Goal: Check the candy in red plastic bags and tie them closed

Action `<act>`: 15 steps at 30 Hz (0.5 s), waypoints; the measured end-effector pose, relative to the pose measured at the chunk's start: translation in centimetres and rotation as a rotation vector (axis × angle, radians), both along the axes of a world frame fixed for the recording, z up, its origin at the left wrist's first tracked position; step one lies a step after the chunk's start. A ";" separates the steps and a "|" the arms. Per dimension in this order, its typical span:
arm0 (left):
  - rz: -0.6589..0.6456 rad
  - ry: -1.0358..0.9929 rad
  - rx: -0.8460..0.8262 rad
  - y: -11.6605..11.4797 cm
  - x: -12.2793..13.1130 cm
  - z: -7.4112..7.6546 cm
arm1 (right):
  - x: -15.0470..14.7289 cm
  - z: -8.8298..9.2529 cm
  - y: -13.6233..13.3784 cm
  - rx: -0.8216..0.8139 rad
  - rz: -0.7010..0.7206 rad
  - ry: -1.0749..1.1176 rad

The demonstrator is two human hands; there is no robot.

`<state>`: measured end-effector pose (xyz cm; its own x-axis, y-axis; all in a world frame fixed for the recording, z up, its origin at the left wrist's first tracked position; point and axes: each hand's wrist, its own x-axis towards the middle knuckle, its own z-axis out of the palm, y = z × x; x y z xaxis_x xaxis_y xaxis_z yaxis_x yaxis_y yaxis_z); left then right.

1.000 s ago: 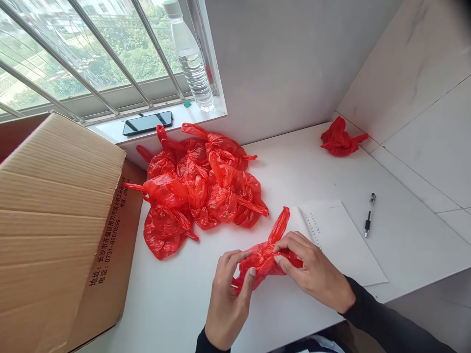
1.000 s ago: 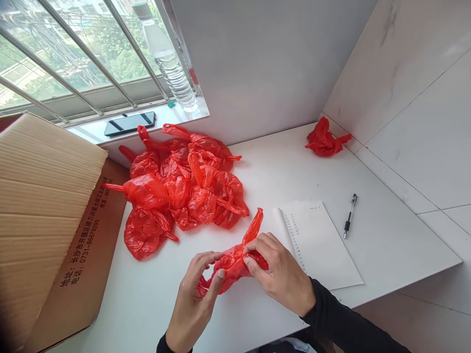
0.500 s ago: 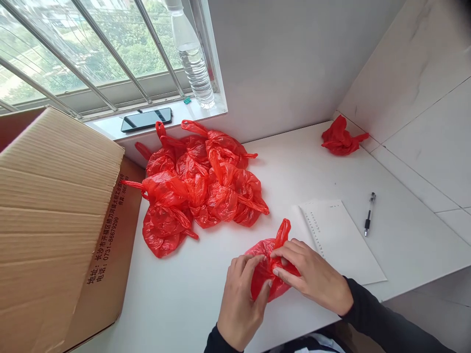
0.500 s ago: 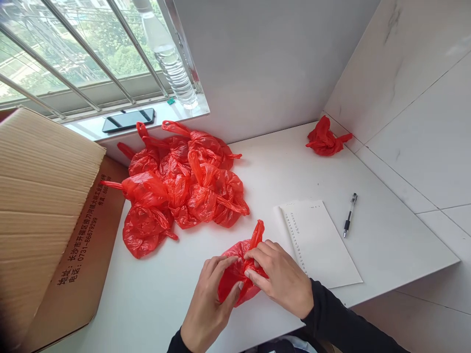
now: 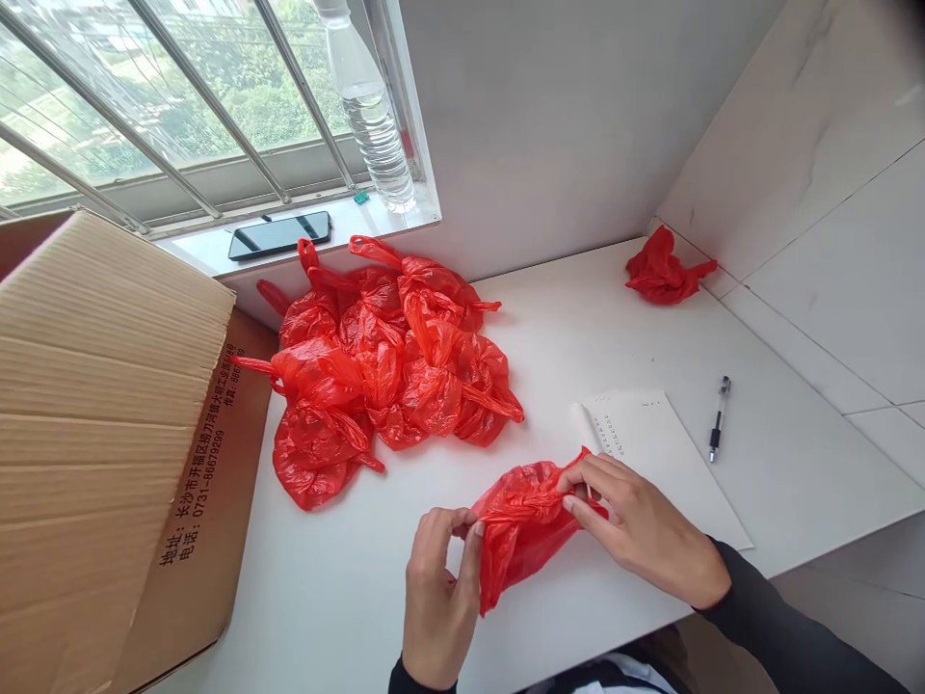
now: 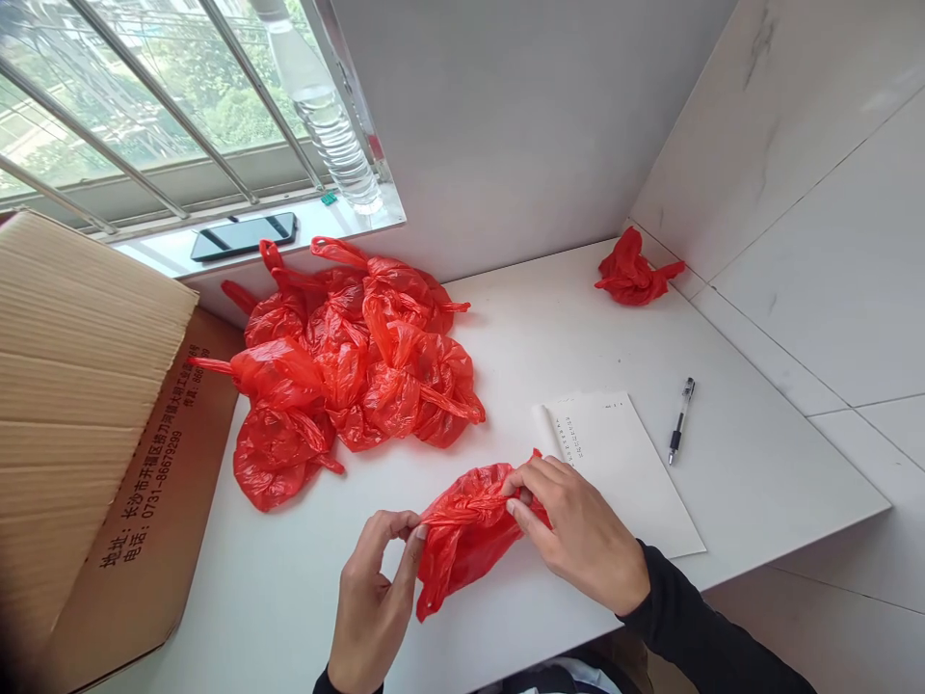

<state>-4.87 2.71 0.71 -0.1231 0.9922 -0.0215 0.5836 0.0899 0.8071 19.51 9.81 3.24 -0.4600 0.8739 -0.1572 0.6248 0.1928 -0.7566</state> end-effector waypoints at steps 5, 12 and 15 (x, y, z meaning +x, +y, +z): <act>-0.016 0.005 0.046 0.1 1.0 0.7 | 0.0 -0.1 0.0 0.089 0.004 0.020; -0.081 0.025 0.137 0.9 2.2 0.0 | -0.9 -0.2 0.1 0.070 0.063 0.050; 0.010 -0.002 0.132 1.0 1.2 0.4 | -0.1 -0.2 0.3 0.016 -0.047 0.075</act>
<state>-3.70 3.74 1.09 -0.1329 0.9852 0.1086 0.5814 -0.0113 0.8136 19.44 10.08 3.02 -0.4285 0.8969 -0.1099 0.5749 0.1768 -0.7989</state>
